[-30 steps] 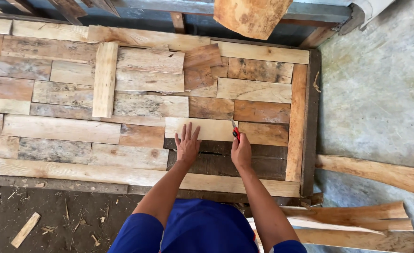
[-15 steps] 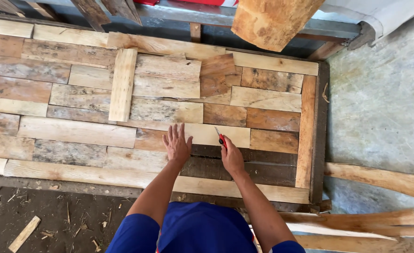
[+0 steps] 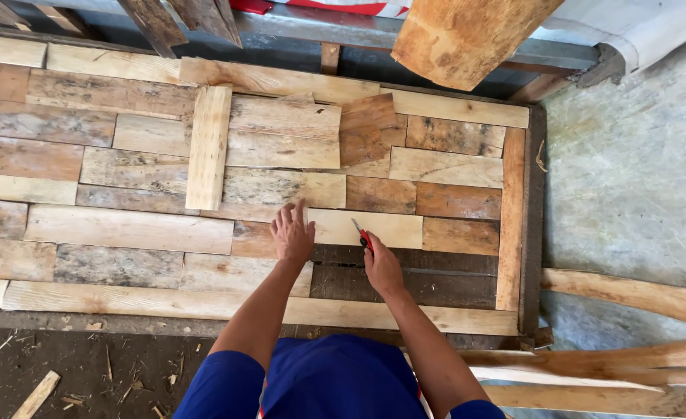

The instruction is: Measure and fit small wooden planks into a larger panel assembly.

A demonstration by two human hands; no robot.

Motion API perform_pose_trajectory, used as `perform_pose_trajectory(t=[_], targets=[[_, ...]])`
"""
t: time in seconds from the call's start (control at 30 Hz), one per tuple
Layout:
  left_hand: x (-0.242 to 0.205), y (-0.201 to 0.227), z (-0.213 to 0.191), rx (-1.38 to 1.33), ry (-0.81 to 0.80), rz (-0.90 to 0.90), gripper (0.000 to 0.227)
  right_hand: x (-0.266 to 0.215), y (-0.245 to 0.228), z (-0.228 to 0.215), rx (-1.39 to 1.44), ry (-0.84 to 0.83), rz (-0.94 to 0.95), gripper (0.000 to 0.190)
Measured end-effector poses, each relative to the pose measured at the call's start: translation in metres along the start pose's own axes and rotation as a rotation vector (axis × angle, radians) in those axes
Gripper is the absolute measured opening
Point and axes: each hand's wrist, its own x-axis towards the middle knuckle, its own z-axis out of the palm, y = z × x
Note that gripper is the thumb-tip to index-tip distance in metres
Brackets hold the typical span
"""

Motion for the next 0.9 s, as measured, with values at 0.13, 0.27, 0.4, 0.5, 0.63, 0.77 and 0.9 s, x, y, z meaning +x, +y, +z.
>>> perform_pose_trajectory(t=[0.13,0.27,0.4,0.5,0.63,0.77,0.9], targets=[[-0.014,0.004,-0.024,0.067,-0.093,0.045,0.086,0.002,-0.005,0.003,-0.025,-0.028,0.016,0.044],[-0.015,-0.021,0.005,0.126,0.018,0.219,0.097,0.001,0.001,0.008,-0.053,-0.035,-0.068,0.045],[-0.01,-0.032,0.016,0.126,0.031,0.269,0.09,0.003,-0.003,0.007,-0.101,-0.136,-0.006,0.046],[-0.01,-0.03,0.016,0.125,0.03,0.25,0.083,0.002,-0.001,0.007,-0.113,-0.15,-0.001,0.045],[-0.012,-0.03,0.014,0.119,0.043,0.263,0.081,0.003,0.0,0.008,-0.103,-0.139,-0.002,0.045],[-0.016,-0.019,0.003,0.083,0.05,0.265,0.078,0.0,0.006,0.008,-0.096,-0.08,-0.012,0.045],[-0.02,-0.014,0.019,0.053,0.105,0.281,0.073,-0.004,0.012,0.002,-0.028,0.09,-0.048,0.044]])
